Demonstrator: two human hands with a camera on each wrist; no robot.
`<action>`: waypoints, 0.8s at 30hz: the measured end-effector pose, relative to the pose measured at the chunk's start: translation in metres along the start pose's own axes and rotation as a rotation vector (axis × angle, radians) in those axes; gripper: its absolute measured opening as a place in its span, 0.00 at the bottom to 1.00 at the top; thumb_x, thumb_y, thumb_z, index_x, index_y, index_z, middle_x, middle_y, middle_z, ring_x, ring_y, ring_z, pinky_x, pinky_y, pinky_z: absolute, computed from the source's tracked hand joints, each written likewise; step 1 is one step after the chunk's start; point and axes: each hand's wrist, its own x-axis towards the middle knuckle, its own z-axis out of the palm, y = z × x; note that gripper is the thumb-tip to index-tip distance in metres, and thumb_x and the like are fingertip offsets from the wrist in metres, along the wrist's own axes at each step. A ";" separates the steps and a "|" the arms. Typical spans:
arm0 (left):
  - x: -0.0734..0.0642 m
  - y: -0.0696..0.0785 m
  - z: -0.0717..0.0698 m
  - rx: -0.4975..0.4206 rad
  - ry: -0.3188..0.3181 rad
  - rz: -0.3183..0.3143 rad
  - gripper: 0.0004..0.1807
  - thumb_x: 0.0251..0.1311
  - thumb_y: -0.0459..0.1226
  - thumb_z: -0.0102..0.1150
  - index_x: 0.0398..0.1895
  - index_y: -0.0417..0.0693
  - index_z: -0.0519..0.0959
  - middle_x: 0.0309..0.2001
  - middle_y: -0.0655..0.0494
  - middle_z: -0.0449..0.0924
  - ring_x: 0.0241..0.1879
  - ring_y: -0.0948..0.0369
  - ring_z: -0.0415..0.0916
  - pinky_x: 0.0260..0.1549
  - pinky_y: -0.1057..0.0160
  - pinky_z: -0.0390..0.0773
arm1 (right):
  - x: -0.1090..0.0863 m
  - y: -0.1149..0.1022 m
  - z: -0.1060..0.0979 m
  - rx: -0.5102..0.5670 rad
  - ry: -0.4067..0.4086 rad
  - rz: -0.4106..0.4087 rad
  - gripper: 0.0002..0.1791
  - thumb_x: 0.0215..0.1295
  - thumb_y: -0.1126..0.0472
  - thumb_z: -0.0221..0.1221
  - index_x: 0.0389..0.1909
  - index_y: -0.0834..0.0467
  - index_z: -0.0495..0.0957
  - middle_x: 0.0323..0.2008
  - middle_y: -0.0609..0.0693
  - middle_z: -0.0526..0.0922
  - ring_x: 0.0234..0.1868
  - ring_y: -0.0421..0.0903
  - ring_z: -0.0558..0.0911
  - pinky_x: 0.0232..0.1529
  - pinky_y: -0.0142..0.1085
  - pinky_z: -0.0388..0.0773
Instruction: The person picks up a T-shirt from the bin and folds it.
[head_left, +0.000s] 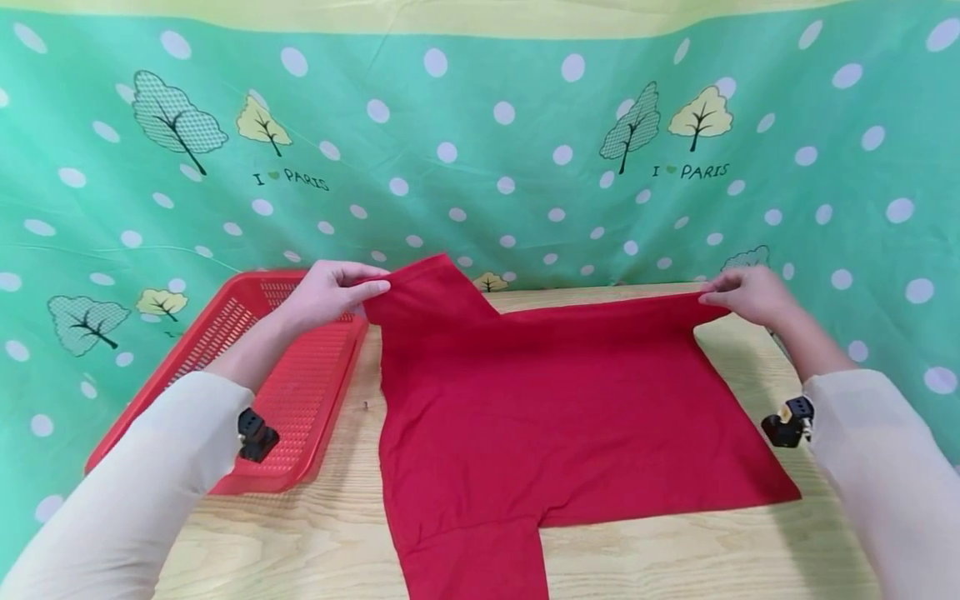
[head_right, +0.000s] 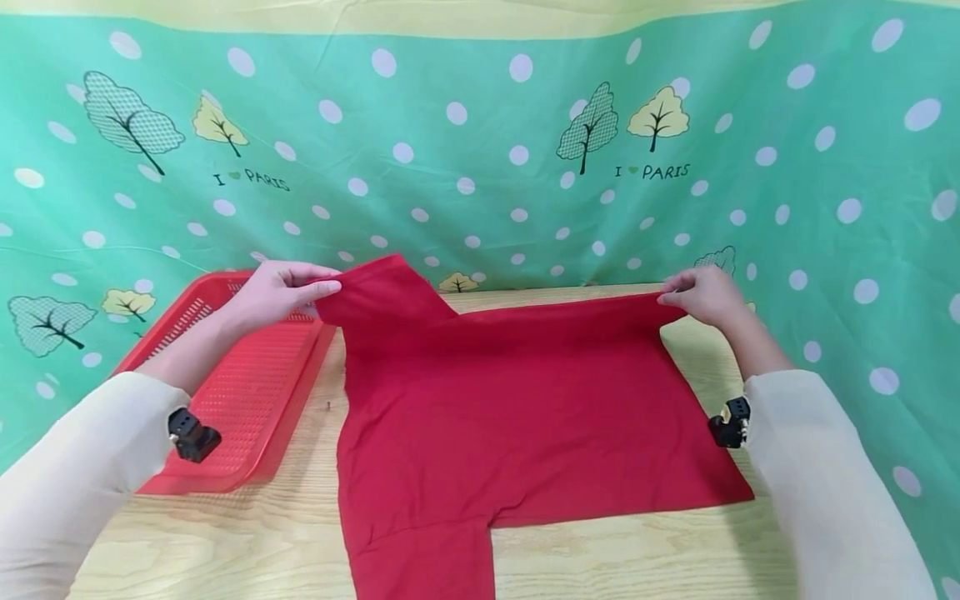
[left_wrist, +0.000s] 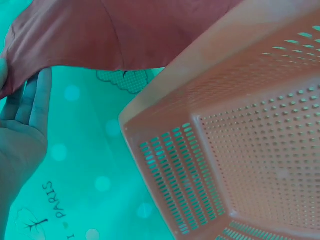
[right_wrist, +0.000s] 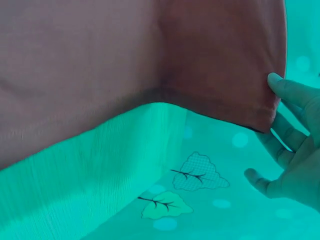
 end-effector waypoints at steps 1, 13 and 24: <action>-0.002 0.000 0.000 -0.005 -0.007 0.004 0.23 0.57 0.52 0.60 0.53 0.53 0.79 0.35 0.58 0.84 0.31 0.56 0.77 0.31 0.59 0.78 | -0.001 0.001 -0.001 -0.005 -0.007 -0.001 0.24 0.63 0.50 0.58 0.50 0.67 0.76 0.44 0.67 0.79 0.43 0.58 0.75 0.36 0.42 0.75; -0.023 0.002 -0.003 -0.017 -0.224 0.037 0.22 0.59 0.46 0.61 0.54 0.47 0.78 0.45 0.52 0.84 0.37 0.65 0.82 0.43 0.62 0.80 | -0.011 0.005 -0.007 -0.085 -0.117 -0.063 0.20 0.60 0.50 0.61 0.43 0.63 0.81 0.36 0.55 0.84 0.39 0.51 0.76 0.31 0.36 0.71; -0.033 -0.002 0.000 -0.086 -0.485 -0.017 0.20 0.57 0.41 0.63 0.51 0.42 0.80 0.41 0.50 0.85 0.37 0.54 0.84 0.43 0.56 0.81 | -0.021 0.013 -0.005 -0.136 -0.268 -0.103 0.15 0.57 0.53 0.64 0.38 0.60 0.83 0.33 0.49 0.83 0.34 0.44 0.76 0.34 0.37 0.73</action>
